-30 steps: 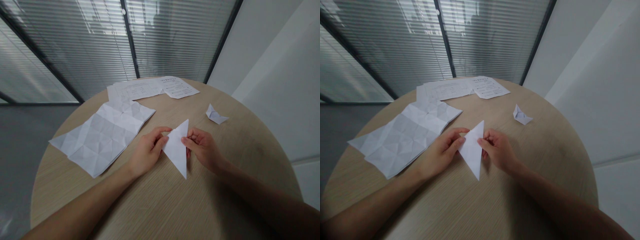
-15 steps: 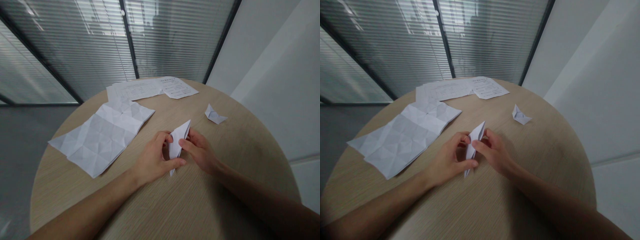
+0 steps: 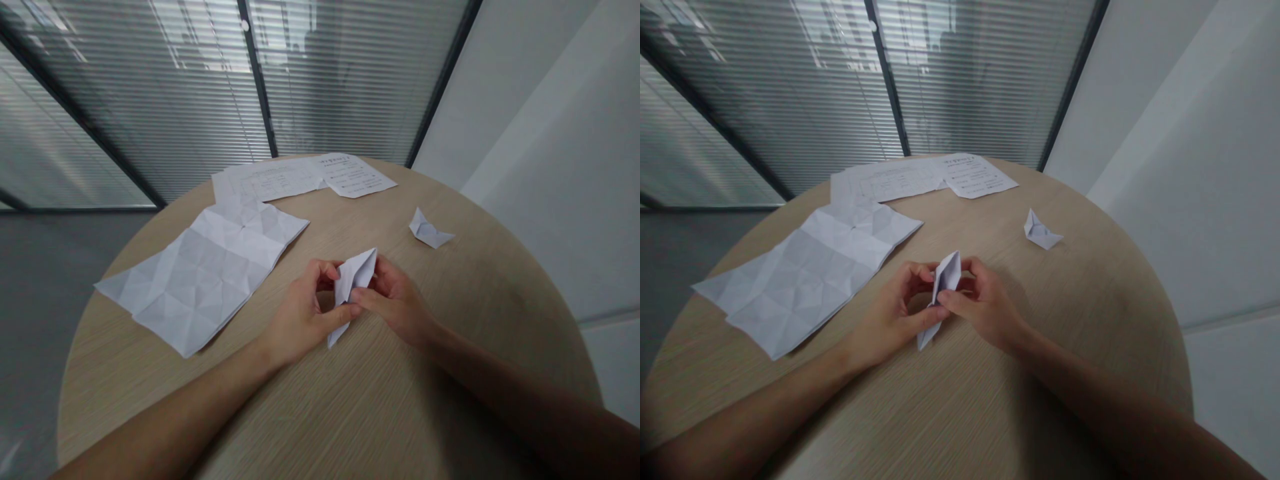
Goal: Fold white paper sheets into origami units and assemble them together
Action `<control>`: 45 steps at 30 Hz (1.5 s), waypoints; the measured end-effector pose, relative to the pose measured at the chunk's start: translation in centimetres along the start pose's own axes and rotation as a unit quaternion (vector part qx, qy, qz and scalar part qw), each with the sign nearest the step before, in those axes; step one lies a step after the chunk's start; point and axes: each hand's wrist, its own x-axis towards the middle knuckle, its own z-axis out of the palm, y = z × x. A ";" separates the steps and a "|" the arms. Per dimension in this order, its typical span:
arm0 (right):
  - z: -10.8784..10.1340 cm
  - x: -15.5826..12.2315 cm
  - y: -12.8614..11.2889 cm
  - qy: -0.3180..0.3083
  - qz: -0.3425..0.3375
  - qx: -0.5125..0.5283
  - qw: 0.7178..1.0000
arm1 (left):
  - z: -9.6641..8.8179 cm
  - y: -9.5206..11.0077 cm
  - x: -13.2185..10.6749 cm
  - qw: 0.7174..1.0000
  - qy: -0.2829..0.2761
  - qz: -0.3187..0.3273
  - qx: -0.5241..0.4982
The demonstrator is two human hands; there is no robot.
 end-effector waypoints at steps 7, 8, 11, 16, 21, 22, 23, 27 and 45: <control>-0.2 0.4 0.2 0.073 -0.058 -0.121 0.988 | 0.0 0.2 -0.4 0.970 0.084 0.114 0.196; -0.2 0.4 0.1 0.078 -0.071 -0.143 0.984 | 0.0 0.3 -0.5 0.962 0.091 0.134 0.222; -0.3 0.4 -0.2 0.086 -0.091 -0.186 0.975 | 0.0 0.3 -0.7 0.936 0.109 0.190 0.275; 0.1 -0.2 -0.1 0.103 -0.109 -0.199 0.968 | -0.2 0.3 -0.7 0.914 0.115 0.227 0.317; 0.4 -0.7 0.5 0.136 -0.111 -0.229 0.958 | -0.5 0.6 -0.5 0.905 0.120 0.206 0.353; 0.3 -0.7 0.5 0.143 -0.107 -0.236 0.955 | -0.5 0.6 -0.5 0.908 0.121 0.192 0.353; 0.3 -0.7 0.4 0.149 -0.103 -0.245 0.952 | -0.5 0.6 -0.5 0.912 0.121 0.174 0.351; 0.3 -0.8 0.2 0.143 -0.108 -0.276 0.944 | -0.3 0.6 -0.5 0.928 0.123 0.121 0.329; 0.8 -1.1 -0.1 0.125 -0.208 -0.398 0.885 | -0.3 0.7 -0.2 0.935 0.103 0.079 0.331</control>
